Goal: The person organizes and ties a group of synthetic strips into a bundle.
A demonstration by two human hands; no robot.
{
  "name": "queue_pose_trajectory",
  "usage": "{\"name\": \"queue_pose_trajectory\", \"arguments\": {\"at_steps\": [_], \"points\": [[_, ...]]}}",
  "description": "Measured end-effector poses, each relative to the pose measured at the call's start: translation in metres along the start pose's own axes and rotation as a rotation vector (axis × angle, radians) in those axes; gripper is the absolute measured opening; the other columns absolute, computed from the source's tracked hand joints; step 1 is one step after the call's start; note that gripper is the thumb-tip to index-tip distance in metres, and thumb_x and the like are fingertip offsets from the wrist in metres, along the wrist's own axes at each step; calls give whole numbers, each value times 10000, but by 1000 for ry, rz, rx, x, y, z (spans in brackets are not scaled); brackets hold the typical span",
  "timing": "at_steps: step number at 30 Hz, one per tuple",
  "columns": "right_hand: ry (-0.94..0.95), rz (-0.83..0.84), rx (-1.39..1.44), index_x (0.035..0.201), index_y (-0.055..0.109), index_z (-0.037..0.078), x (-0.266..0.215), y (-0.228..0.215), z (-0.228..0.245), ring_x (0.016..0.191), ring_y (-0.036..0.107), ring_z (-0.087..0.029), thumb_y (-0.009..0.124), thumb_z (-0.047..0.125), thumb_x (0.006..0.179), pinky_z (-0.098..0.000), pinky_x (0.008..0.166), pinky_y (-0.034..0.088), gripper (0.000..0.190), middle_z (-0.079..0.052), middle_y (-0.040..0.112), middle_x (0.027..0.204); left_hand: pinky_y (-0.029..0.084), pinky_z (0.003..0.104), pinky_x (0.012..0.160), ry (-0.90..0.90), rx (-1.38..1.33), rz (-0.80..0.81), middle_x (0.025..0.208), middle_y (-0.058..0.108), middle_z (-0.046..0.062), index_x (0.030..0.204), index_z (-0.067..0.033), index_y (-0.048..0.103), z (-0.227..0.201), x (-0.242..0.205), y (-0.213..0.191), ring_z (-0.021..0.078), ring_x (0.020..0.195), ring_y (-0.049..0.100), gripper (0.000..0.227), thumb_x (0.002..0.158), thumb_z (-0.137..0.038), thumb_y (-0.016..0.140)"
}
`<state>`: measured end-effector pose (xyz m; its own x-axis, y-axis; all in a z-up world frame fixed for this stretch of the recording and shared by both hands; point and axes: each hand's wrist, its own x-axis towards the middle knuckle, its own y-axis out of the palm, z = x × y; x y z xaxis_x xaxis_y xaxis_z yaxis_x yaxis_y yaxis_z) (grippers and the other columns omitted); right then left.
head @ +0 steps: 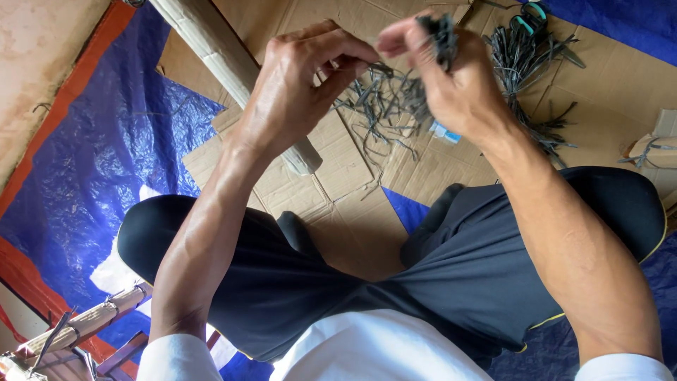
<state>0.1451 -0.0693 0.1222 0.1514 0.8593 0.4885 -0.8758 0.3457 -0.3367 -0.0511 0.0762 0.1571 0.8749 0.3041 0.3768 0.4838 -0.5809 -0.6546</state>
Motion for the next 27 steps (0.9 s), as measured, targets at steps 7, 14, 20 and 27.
{"name": "queue_pose_trajectory", "arguments": {"at_steps": [7, 14, 20, 27], "points": [[369, 199, 366, 1130, 589, 38, 4, 13, -2, 766, 703, -138, 421, 469, 1170, -321, 711, 595, 464, -31, 650, 827, 634, 292, 782, 17, 10, -92, 1063, 734, 66, 1170, -70, 727, 1, 5, 11, 157, 891, 746, 124, 1050, -52, 753], [545, 187, 571, 1093, 642, 27, 6, 12, 10, 676, 481, -104, 490, 556, 1100, -297, 677, 544, 551, 39, 397, 720, 641, 326, 921, -119, -287, -272, 1138, 761, 48, 1296, -93, 669, 3, 2, 29, 165, 1019, 763, 267, 1068, -207, 748], [574, 88, 578, 868, 513, 143, 4, 8, 6, 607, 492, -76, 606, 614, 1007, -277, 554, 481, 499, 75, 465, 683, 560, 417, 1136, -281, -811, -271, 1379, 620, 133, 1442, -78, 448, 0, -6, 88, 268, 1249, 674, 642, 992, -487, 655], [544, -61, 640, 755, 448, 172, -1, -19, -5, 456, 337, -49, 675, 500, 1069, -247, 448, 300, 509, 85, 354, 577, 634, 506, 744, -807, -522, 420, 895, 706, 232, 1264, -20, 648, -36, -1, 141, 394, 792, 742, 416, 954, -279, 746]]}}
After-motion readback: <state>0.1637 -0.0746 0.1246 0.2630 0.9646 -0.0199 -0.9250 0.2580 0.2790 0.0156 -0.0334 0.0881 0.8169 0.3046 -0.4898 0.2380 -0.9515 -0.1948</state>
